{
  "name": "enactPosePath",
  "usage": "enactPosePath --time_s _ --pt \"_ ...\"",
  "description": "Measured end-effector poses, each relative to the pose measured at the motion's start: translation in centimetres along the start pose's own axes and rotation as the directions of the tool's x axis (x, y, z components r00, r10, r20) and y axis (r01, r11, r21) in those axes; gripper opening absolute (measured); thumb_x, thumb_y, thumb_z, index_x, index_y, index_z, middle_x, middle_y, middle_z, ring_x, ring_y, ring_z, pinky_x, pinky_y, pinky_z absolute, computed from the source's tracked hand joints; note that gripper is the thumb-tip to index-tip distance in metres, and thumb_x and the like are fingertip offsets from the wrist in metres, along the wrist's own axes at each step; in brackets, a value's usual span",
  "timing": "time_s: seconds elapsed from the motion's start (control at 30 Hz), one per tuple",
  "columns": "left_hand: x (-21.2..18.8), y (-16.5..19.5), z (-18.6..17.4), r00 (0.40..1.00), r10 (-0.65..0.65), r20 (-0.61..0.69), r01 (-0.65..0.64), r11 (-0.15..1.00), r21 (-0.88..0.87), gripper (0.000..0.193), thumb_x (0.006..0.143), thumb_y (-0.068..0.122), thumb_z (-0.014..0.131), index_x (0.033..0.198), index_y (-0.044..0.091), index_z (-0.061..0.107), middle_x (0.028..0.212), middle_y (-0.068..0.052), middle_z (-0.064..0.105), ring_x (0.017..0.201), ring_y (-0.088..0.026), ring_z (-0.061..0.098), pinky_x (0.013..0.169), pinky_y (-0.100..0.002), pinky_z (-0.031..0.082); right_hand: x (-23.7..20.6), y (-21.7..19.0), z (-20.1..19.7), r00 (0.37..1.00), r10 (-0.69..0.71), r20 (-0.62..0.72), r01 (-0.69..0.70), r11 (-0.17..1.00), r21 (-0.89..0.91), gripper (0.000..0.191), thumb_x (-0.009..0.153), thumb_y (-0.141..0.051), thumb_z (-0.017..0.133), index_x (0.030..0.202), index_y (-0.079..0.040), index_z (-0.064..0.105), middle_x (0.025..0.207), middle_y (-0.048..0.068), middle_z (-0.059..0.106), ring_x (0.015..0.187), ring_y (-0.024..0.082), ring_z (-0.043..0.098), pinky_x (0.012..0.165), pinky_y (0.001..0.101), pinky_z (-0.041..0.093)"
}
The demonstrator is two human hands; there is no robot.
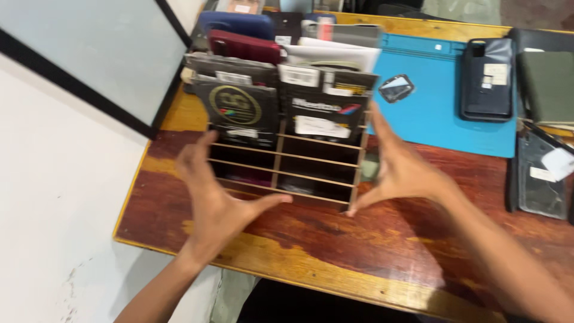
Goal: The person wipes a wooden table and a blue cutting mat with a green cloth. They then wipe several phone cases and a framed whiteboard, handling each item individually and returning them to their positions.
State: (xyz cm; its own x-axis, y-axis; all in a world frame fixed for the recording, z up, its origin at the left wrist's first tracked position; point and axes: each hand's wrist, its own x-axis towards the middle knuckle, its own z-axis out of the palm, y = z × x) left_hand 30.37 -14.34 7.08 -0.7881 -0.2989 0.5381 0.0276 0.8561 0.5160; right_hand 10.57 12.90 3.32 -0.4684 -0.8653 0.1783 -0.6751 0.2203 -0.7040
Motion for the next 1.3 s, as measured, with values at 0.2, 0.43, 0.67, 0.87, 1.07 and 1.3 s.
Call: enactPosePath --time_s 0.2,0.43,0.67,0.87,1.07,1.3 --pt "0.5 4.8 6.4 0.987 0.079 0.143 -0.043 0.970 -0.239 0.113 0.063 0.039 0.101 0.145 0.001 0.033 0.135 -0.025 0.033 0.131 -0.039 0.031 0.110 -0.052 0.040 -7.1 0.7 -6.6 0.983 0.163 -0.082 -0.167 0.985 -0.034 0.169 0.028 -0.035 0.100 0.159 -0.007 -0.004 0.168 0.022 0.012 0.155 0.036 0.015 0.125 0.0489 0.016" --pt "-0.2 7.6 13.3 0.977 0.118 0.179 -0.036 0.915 -0.402 0.109 0.067 0.031 0.101 0.142 0.002 0.027 0.130 -0.026 0.030 0.127 -0.040 0.031 0.105 -0.056 0.037 -11.8 1.6 -10.1 0.864 0.487 -0.126 -0.501 0.856 -0.124 0.154 0.031 -0.023 0.104 0.158 -0.014 0.017 0.159 0.016 0.039 0.147 0.030 0.037 0.120 0.0416 0.033" --pt "-1.2 8.7 16.2 0.976 0.158 0.153 -0.089 0.919 -0.385 0.110 0.070 0.027 0.100 0.141 0.001 0.020 0.131 -0.029 0.024 0.128 -0.042 0.030 0.107 -0.061 0.033 -12.6 5.1 -10.8 0.860 0.506 -0.066 -0.510 0.844 -0.168 0.157 0.035 -0.027 0.105 0.160 -0.005 0.013 0.155 0.025 0.036 0.141 0.035 0.040 0.116 0.0420 0.034" --pt "0.1 8.5 14.2 0.958 0.111 0.265 -0.028 0.954 -0.297 0.107 0.069 0.050 0.092 0.135 -0.004 0.027 0.127 -0.030 0.034 0.124 -0.044 0.036 0.099 -0.061 0.034 -13.2 4.2 -10.8 0.544 0.839 -0.008 -0.784 0.505 -0.361 0.133 0.060 -0.030 0.099 0.162 -0.001 0.019 0.152 0.028 0.046 0.109 0.037 0.075 0.090 0.0428 0.064" --pt "4.5 6.7 12.7 0.971 0.206 0.126 -0.166 0.949 -0.267 0.070 0.090 0.046 0.082 0.136 0.003 0.051 0.130 -0.014 0.058 0.125 -0.029 0.053 0.107 -0.050 0.039 -15.1 1.6 -10.6 0.638 0.768 -0.057 -0.611 0.460 -0.645 0.043 0.085 -0.040 0.078 0.124 -0.023 0.073 0.110 0.006 0.079 0.095 0.028 0.077 0.087 0.0396 0.064" --pt "7.4 7.0 13.7 0.980 0.173 0.096 -0.121 0.908 -0.402 0.037 0.088 0.034 0.084 0.100 0.005 0.066 0.091 -0.005 0.071 0.086 -0.021 0.066 0.081 -0.037 0.047 -15.5 2.1 -10.9 0.616 0.777 -0.129 -0.644 0.401 -0.652 0.043 0.086 -0.038 0.072 0.128 -0.026 0.069 0.110 0.002 0.077 0.091 0.022 0.077 0.085 0.0364 0.063"
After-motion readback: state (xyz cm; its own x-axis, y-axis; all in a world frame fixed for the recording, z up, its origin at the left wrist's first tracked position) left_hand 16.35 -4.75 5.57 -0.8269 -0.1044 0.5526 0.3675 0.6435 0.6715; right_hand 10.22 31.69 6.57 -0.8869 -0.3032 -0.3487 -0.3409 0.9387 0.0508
